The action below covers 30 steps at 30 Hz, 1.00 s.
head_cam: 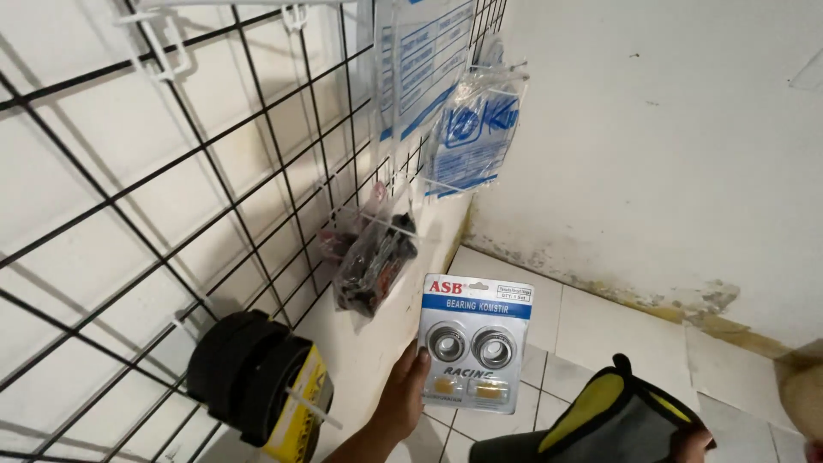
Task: Inspecting and wiping down packaged automotive spare parts hanging on a display grid.
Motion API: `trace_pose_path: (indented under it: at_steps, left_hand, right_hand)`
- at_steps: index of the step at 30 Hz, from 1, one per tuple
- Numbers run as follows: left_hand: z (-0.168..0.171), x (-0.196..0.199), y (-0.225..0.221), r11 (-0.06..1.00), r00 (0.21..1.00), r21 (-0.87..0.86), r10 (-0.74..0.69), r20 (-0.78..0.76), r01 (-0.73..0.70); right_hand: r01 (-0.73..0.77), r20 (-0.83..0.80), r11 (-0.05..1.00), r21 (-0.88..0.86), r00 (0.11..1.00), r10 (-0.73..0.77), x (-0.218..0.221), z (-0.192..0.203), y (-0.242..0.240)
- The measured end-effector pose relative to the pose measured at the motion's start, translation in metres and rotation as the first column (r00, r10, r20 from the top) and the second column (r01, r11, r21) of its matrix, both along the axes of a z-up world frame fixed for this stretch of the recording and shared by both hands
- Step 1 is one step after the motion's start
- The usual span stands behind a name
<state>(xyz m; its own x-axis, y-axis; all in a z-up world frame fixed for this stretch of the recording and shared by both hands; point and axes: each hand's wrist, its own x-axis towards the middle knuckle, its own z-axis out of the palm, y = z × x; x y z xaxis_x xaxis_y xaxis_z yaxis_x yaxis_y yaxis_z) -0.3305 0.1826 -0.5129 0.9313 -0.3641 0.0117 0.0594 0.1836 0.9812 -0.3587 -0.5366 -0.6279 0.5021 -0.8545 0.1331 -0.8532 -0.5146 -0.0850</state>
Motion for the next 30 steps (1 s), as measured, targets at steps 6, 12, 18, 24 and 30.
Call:
trace_pose_path:
  at_steps: [6,12,18,24,30]
  left_hand:
    - [-0.011,-0.019,-0.006,0.901,0.98,-0.434,-0.079,-0.182,-0.008]
    - [-0.003,-0.028,0.0,0.985,0.999,-0.168,-0.041,-0.029,0.035]
    - [-0.011,-0.028,0.001,0.982,0.998,-0.179,-0.061,-0.025,0.056]
    - [-0.021,-0.027,-0.003,0.954,0.988,-0.295,-0.095,-0.122,0.055]
    - [-0.011,-0.032,-0.011,0.854,0.824,-0.52,-0.281,-0.493,-0.02]
  right_hand:
    - [-0.905,0.685,0.421,-0.055,0.273,0.676,-0.09,0.067,0.52]
    - [-0.832,0.396,0.5,-0.24,0.386,0.833,-0.092,0.078,0.569]
    - [-0.911,0.353,0.289,-0.293,0.178,0.919,-0.087,0.101,0.569]
    - [-0.914,0.306,0.324,-0.245,0.244,0.92,-0.102,0.106,0.541]
    - [-0.914,0.3,0.251,-0.319,0.154,0.942,-0.08,0.105,0.569]
